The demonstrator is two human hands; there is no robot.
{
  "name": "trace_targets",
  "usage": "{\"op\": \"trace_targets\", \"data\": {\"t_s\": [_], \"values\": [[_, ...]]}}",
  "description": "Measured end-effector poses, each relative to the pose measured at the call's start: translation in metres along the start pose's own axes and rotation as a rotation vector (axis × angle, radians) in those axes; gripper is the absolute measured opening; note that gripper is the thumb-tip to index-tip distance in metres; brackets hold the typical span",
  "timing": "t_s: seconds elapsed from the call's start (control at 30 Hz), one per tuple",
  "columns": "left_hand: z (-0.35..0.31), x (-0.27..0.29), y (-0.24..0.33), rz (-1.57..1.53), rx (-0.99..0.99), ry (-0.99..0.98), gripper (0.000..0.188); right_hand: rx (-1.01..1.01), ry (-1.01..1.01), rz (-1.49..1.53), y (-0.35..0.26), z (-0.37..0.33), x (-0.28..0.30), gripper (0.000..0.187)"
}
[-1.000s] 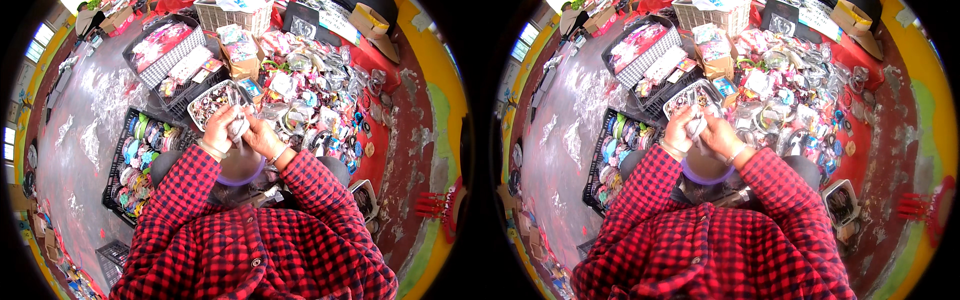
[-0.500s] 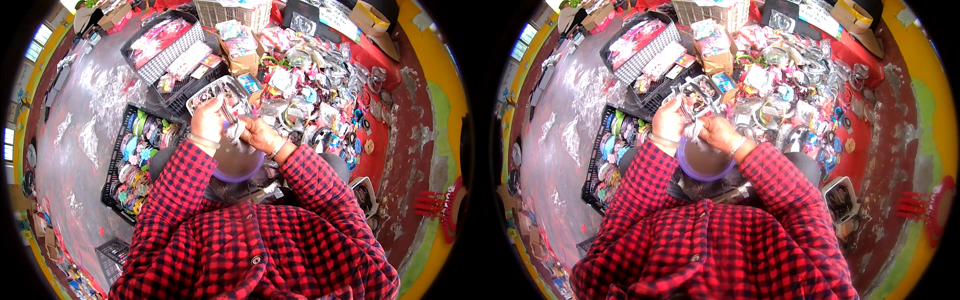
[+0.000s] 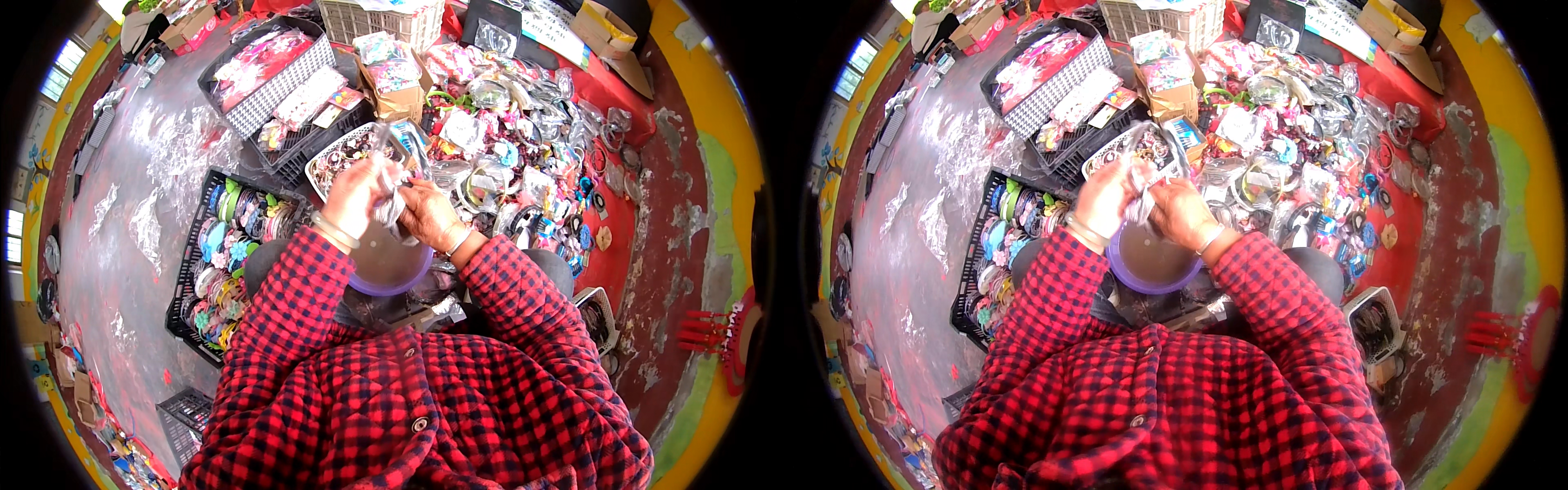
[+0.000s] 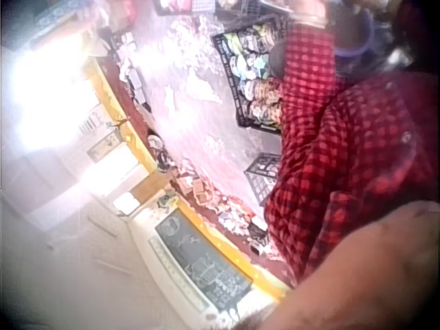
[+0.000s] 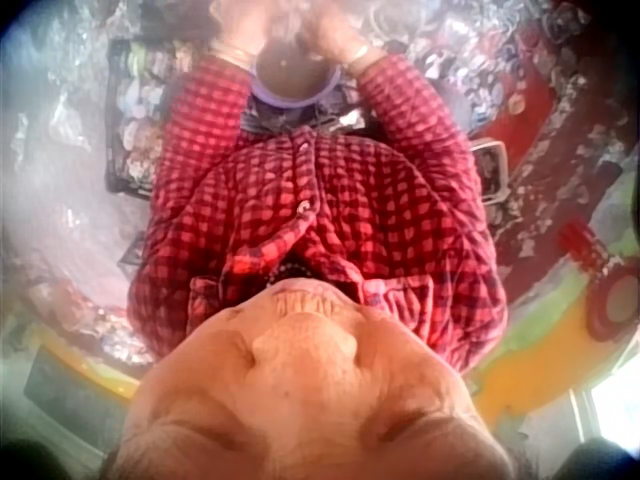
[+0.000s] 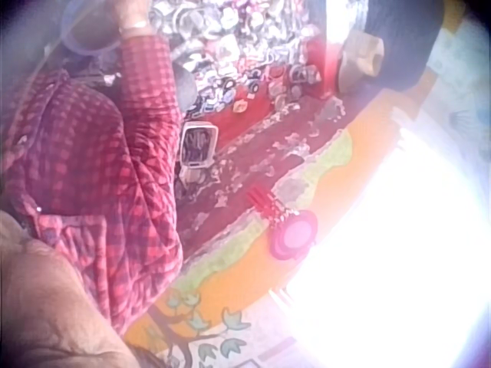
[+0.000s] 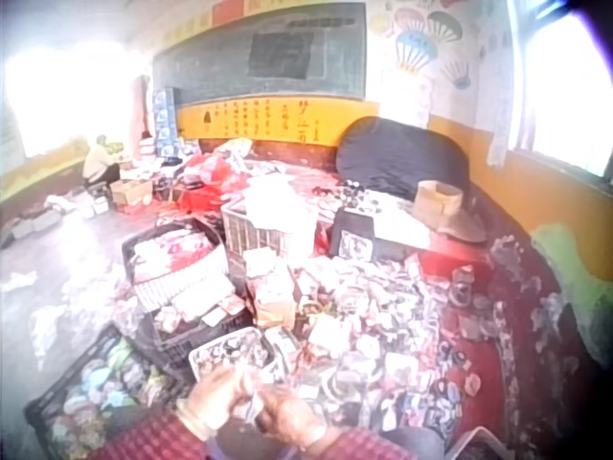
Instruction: The person sits on the floor and cleans small accessories, such as hair ties and clips, by dipping them into a purple bowl of water and wiping them with a cloth. The person then places the cleaned items into a black crate filled with similar accessories.
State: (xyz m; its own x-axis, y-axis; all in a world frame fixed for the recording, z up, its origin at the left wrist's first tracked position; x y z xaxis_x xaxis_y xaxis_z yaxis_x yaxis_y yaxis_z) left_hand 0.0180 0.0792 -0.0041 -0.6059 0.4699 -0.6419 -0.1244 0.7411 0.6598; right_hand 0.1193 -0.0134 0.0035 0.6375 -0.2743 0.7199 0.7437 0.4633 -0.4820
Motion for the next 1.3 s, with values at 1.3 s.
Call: {"op": "trace_targets", "data": {"t_s": [1.3], "values": [[0.003,0.016,0.009,-0.237,0.101,0.006,0.025,-0.012,-0.086,0.078,0.001,-0.004,-0.014,0.015]]}}
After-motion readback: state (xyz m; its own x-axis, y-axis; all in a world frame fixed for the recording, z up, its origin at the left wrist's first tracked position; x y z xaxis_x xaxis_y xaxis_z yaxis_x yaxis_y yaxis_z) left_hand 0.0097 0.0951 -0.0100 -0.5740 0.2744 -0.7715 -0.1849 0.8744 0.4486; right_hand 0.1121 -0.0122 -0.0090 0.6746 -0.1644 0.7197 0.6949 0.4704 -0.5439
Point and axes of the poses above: each hand's wrist, its own z-axis towards the middle knuckle, its own x-axis out of the back of the hand, y = z × x, the point moved 4 cm from there along z, towards the middle knuckle, and after that the axes turned 15 degrees about x, right-handed, at the moved point
